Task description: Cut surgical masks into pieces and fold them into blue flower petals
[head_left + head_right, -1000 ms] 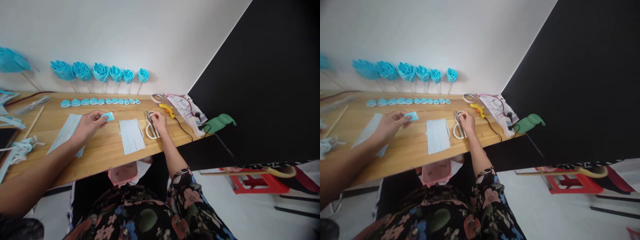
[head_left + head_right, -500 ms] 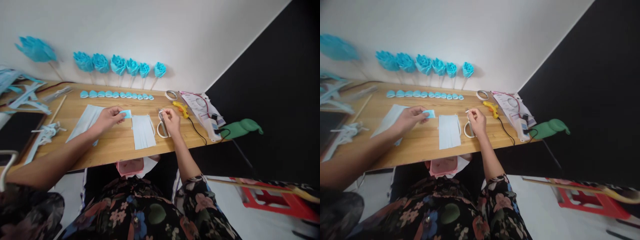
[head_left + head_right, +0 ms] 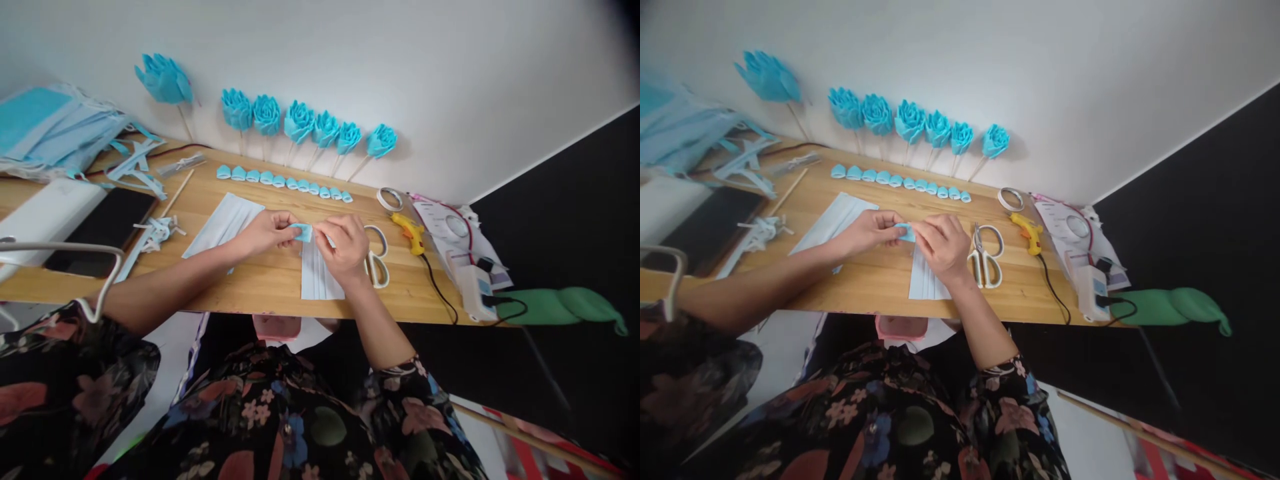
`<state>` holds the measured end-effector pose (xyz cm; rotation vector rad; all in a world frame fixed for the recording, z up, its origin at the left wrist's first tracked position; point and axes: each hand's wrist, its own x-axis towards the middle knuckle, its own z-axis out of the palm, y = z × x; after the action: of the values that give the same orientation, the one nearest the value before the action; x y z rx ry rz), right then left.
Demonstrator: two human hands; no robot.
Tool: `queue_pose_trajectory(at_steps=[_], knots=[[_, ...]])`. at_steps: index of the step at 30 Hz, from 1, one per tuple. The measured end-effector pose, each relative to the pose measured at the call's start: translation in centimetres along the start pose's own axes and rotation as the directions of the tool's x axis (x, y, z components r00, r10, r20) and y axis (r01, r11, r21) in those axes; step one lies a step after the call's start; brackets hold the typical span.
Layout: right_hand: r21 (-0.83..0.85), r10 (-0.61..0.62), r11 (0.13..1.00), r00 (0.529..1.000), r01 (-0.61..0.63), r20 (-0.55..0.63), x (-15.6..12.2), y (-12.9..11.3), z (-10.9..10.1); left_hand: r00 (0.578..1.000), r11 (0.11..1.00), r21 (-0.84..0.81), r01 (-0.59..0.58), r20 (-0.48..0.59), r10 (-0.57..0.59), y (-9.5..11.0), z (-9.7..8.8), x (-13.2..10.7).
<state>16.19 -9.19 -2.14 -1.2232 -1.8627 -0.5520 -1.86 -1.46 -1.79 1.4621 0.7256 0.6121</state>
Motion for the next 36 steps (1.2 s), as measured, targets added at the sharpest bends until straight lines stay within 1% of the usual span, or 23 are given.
queue_pose_trajectory(at_steps=[3, 7, 14, 20, 26, 30, 33, 35, 36], knots=[[-0.038, -0.104, 0.994, 0.993, 0.102, -0.048, 0.06, 0.22, 0.48, 1.0, 1.0, -0.018, 0.025, 0.004, -0.025, 0.22, 0.0, -0.04], [-0.048, -0.152, 0.988, 0.986, 0.149, -0.061, 0.06, 0.32, 0.54, 0.998, 0.996, -0.067, 0.059, 0.001, -0.06, 0.3, 0.04, -0.02], [-0.072, -0.128, 0.989, 0.992, 0.128, 0.004, -0.36, 0.42, 0.64, 0.996, 0.992, -0.097, 0.085, 0.017, -0.084, 0.32, 0.08, 0.04], [0.0, -0.054, 0.999, 0.995, 0.054, 0.086, -0.83, 0.41, 0.79, 0.998, 0.991, -0.12, 0.064, 0.019, -0.062, 0.07, -0.09, 0.13], [0.007, -0.112, 0.994, 0.993, 0.112, 0.031, -0.82, 0.33, 0.82, 0.995, 0.985, -0.143, 0.1, -0.003, -0.101, 0.37, 0.04, 0.12], [0.03, -0.12, 0.992, 0.991, 0.118, 0.057, -0.76, 0.28, 0.85, 0.994, 0.982, -0.164, 0.098, -0.021, -0.103, 0.23, 0.11, 0.12], [0.099, -0.086, 0.992, 0.987, 0.073, 0.134, -0.68, 0.1, 0.59, 0.995, 0.983, -0.164, 0.088, -0.035, -0.095, -0.08, -0.07, 0.27], [0.174, -0.017, 0.985, 0.984, -0.014, 0.177, -0.5, 0.01, 0.25, 0.997, 0.989, -0.135, 0.066, -0.036, -0.072, -0.29, -0.28, 0.43], [0.211, 0.037, 0.975, 0.982, -0.075, 0.183, -0.34, 0.02, 0.07, 0.998, 0.992, -0.113, 0.054, -0.031, -0.058, -0.39, -0.38, 0.51]])
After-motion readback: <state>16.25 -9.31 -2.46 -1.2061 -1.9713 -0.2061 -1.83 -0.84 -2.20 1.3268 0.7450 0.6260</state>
